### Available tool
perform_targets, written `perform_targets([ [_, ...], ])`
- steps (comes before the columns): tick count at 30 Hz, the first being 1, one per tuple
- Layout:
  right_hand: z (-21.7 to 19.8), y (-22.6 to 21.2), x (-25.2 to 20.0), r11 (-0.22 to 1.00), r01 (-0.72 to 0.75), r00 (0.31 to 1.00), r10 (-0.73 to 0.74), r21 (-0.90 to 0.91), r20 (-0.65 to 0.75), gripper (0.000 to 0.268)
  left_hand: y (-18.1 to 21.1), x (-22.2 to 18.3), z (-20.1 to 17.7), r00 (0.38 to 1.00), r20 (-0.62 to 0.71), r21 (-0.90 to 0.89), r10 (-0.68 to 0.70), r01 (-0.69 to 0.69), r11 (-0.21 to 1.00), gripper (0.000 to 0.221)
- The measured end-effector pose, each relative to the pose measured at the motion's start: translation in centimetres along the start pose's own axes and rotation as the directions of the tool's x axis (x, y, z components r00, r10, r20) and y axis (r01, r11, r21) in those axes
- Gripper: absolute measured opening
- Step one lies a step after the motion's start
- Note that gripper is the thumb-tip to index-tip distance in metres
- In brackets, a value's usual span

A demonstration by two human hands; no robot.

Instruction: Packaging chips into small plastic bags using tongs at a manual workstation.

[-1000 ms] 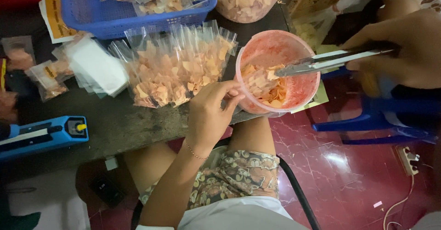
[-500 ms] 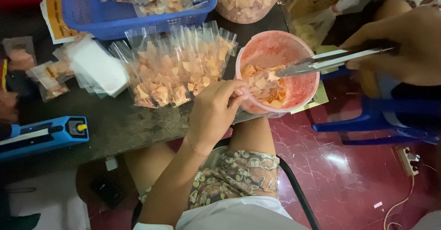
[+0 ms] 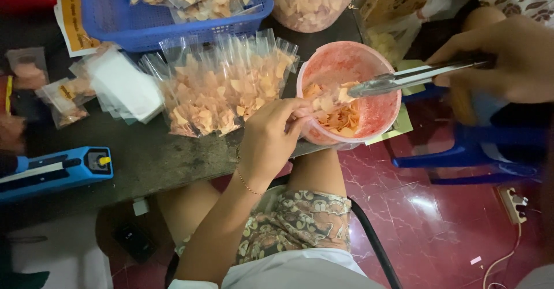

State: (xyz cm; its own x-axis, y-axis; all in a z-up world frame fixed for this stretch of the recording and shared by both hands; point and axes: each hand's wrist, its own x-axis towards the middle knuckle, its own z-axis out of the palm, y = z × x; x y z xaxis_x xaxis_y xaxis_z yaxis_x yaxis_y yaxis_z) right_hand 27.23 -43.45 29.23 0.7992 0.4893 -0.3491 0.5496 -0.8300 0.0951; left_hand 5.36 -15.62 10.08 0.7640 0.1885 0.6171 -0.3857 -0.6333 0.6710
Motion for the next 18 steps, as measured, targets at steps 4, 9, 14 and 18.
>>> perform_targets([
  [4, -0.7, -0.9, 0.2, 1.0, -0.013, 0.999, 0.014, -0.028, 0.038, 0.032, 0.2, 0.2, -0.2, 1.0, -0.019, -0.041, 0.022, -0.023, 0.999, 0.025],
  [9, -0.6, -0.7, 0.6, 1.0, -0.025, 0.998, 0.024, 0.014, 0.065, 0.032, 0.0, 0.1, 0.1, 1.0, -0.018, -0.064, -0.003, 0.002, 0.998, 0.021],
  [14, -0.7, -0.9, 0.5, 1.0, 0.007, 0.998, -0.008, 0.009, 0.061, 0.034, 0.1, 0.1, 0.3, 1.0, -0.003, -0.027, 0.001, -0.002, 1.0, 0.026],
  [18, -0.5, -0.7, 0.3, 0.998, -0.005, 0.999, 0.008, -0.058, 0.042, 0.032, 0.1, 0.0, 0.8, 1.0, 0.006, 0.011, -0.012, 0.012, 1.0, 0.026],
])
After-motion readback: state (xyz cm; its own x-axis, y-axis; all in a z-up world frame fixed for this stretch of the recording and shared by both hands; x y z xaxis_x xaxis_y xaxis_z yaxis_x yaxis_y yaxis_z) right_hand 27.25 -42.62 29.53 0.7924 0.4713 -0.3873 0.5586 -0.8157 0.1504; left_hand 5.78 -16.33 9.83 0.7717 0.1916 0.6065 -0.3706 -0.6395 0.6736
